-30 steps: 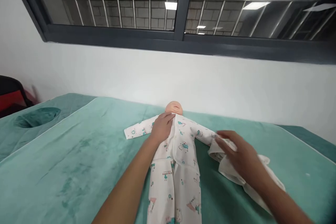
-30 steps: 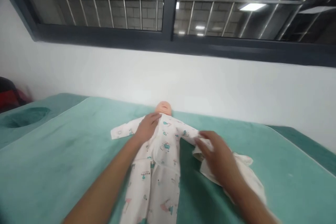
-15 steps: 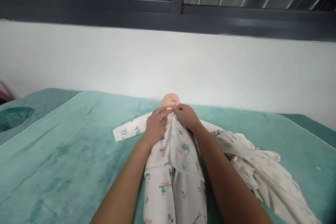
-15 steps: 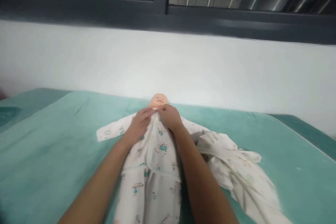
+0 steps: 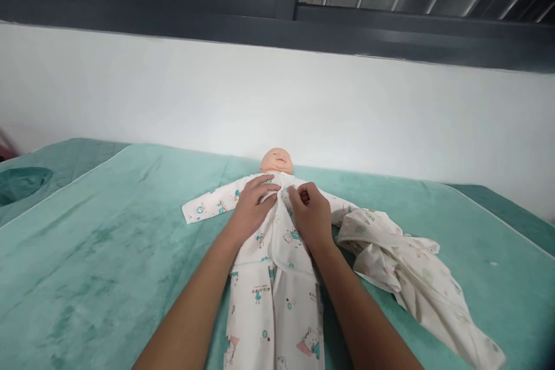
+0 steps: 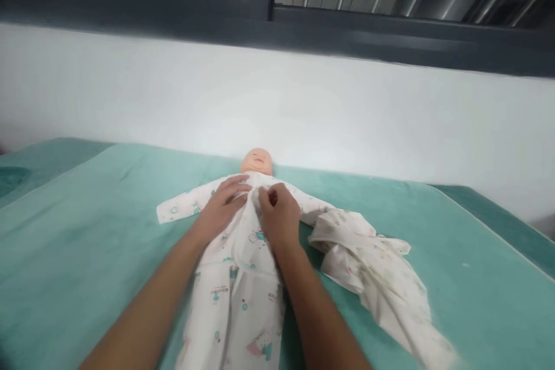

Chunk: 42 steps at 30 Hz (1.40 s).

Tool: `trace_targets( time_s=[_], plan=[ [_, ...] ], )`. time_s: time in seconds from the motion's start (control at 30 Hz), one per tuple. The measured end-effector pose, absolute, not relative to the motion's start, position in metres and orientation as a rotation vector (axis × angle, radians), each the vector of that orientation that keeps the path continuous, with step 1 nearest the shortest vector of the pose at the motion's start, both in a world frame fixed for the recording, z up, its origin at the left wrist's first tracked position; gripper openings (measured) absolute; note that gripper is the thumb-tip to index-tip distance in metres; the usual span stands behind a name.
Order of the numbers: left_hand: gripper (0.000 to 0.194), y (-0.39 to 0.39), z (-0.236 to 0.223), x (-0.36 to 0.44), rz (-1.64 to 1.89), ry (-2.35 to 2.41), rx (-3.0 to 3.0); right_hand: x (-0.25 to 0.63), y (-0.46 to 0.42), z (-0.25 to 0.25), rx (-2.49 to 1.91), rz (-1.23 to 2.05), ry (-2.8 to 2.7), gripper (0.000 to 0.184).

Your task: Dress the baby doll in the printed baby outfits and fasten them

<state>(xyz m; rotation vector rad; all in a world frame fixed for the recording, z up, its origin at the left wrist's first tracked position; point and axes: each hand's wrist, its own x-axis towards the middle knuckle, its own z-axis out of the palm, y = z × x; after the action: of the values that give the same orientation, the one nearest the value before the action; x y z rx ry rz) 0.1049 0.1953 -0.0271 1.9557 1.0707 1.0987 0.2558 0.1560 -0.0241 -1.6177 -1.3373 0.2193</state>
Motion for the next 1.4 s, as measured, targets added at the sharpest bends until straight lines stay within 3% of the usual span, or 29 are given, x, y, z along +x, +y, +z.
trace_targets(
  time_s=[0.23,0.67,1.0,1.2,1.4],
  plan=[
    [0.04,0.19,-0.032,0.101,1.082,1.01,2.008,0.25,0.149,-0.007,-1.684,0.221,-1.844,0.03],
    [0.027,0.188,-0.029,0.102,1.111,1.05,2.017,0.28,0.158,-0.017,-1.345,0.771,-1.673,0.016],
    [0.035,0.191,-0.023,0.105,1.002,1.064,2.089,0.267,0.167,-0.023,-1.517,0.432,-1.586,0.011],
    [0.035,0.178,-0.023,0.098,1.041,0.999,1.982,0.256,0.151,-0.029,-1.518,0.191,-1.262,0.012],
    [0.018,0.163,-0.027,0.084,0.985,0.916,2.088,0.244,0.119,-0.026,-1.428,0.02,-1.394,0.02]
  ],
)
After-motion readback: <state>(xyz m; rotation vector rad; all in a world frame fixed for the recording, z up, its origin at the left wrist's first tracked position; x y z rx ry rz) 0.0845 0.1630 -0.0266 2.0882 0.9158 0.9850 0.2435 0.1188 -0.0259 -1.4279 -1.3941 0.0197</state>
